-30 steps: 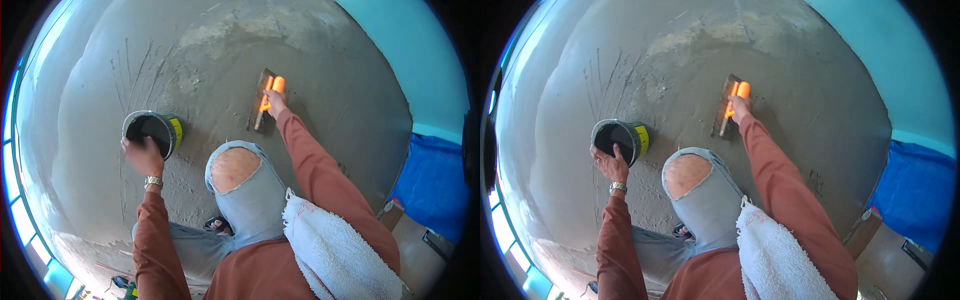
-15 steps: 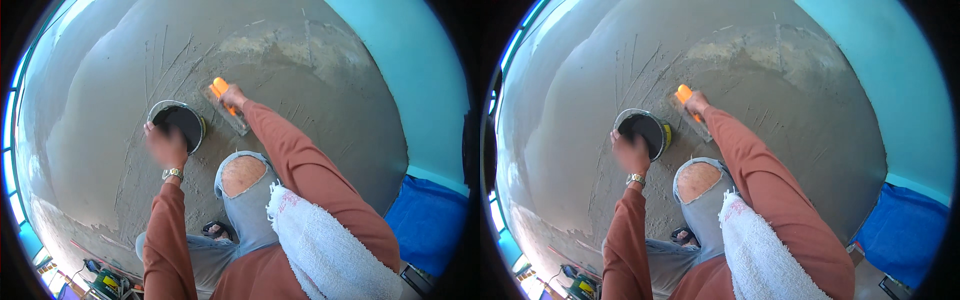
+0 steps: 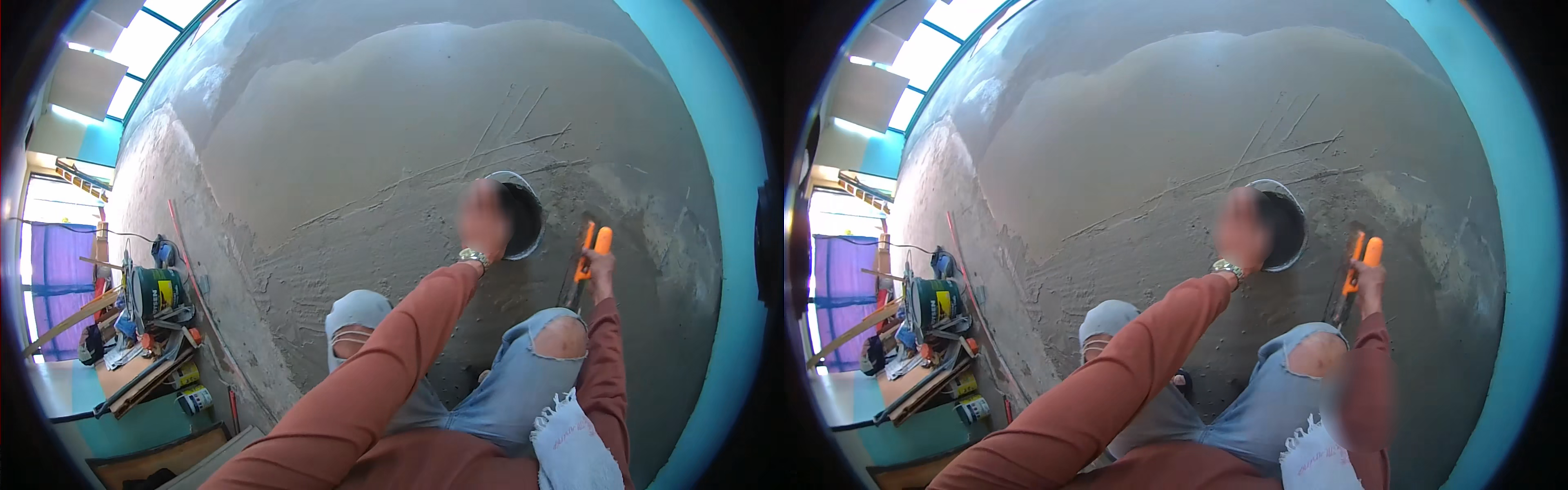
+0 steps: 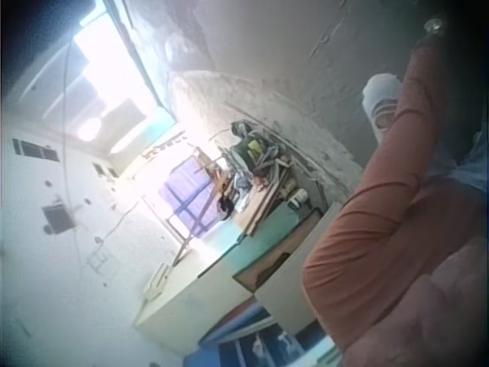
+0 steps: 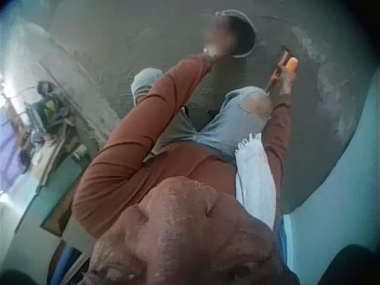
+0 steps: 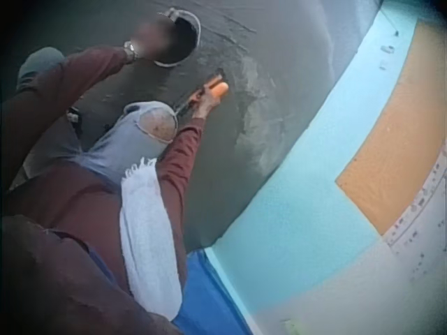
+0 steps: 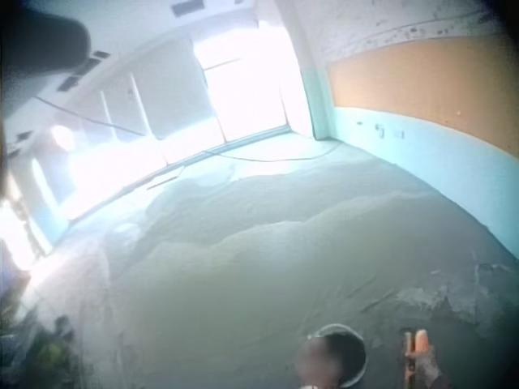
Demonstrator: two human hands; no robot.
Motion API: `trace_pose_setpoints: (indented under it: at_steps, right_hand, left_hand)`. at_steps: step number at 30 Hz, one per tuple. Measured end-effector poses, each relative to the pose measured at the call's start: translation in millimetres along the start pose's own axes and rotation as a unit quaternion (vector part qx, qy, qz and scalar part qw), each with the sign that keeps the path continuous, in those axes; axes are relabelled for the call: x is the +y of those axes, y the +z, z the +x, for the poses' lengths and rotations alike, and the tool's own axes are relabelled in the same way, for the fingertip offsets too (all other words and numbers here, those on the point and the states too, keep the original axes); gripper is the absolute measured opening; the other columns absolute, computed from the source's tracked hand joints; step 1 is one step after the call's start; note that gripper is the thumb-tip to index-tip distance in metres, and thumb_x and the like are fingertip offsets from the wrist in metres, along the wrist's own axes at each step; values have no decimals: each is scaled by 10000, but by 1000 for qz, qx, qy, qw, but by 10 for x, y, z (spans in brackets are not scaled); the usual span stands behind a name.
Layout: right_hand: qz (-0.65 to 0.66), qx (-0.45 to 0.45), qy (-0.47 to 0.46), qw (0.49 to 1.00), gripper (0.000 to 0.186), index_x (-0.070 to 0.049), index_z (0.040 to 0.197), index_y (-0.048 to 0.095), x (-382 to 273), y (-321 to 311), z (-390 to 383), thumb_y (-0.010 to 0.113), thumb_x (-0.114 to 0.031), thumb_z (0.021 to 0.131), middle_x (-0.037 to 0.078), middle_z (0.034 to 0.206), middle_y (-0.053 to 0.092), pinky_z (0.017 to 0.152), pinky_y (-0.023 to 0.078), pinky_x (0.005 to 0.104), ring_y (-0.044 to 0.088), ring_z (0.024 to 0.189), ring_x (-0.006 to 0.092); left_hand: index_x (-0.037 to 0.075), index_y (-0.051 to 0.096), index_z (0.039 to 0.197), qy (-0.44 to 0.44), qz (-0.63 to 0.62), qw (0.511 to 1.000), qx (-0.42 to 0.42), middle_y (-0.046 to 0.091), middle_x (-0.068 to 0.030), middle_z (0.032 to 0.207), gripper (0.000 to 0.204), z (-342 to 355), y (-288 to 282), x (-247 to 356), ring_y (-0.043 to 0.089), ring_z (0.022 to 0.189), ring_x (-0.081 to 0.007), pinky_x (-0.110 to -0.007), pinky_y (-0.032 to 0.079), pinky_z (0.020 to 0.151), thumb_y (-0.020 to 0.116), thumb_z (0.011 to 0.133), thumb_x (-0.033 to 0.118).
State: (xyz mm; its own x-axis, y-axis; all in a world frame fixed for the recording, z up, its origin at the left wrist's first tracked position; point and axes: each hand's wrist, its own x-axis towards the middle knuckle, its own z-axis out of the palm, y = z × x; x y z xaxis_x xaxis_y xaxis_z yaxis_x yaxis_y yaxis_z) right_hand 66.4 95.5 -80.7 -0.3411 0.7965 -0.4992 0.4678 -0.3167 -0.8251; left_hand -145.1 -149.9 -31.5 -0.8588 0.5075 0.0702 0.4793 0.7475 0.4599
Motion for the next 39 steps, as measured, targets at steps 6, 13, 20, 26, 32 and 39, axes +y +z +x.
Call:
trace_pose_setpoints:
  at_steps: [6,13,20,26,32,39]
  right_hand:
    - [99,-23,-136,985,134,-56,919,629,-1268,11,-193,736,-100,852,28,709,613,478,417,280,533,507,119]
    - [325,67,-152,931,207,-57,899,589,-1947,308,-927,766,-43,793,36,740,593,502,427,290,529,569,123]
    - [306,49,-152,938,213,-56,904,608,-1781,567,-1369,773,-10,779,39,772,629,487,429,261,536,539,118]
    - [293,87,-218,927,230,-59,900,613,-1881,358,-1297,793,-24,761,38,767,631,482,426,253,539,526,118]
    - [295,96,-192,931,211,-49,932,627,-1780,15,-1003,788,-43,796,19,727,593,478,422,251,528,530,112]
    - [324,87,-196,921,196,-59,942,635,-1886,20,-1103,776,-34,807,24,782,624,503,430,246,548,584,110]
  left_hand:
    - [49,227,1547,-4,-40,999,-12,218,-210,1610,880,13,44,-5,333,1400,-416,-519,376,1084,687,870,371]
    - [107,263,1542,-71,-92,993,-14,283,-181,1585,867,104,64,109,356,1383,-390,-543,340,1087,672,859,453]
    - [104,560,1307,-132,-156,978,46,514,-170,1384,497,389,-152,13,448,1307,-390,-513,402,1023,652,882,344]
    - [60,657,1097,-59,-262,958,-101,684,-219,1070,331,433,-423,139,637,1043,-423,-498,492,881,598,930,340]
    - [-27,708,976,-42,-329,930,-156,703,-150,791,342,428,-493,169,684,742,-241,-393,507,675,661,905,305]
    - [-43,707,931,-75,-339,918,-191,682,-128,740,325,306,-632,251,649,671,-209,-373,498,610,664,886,276]
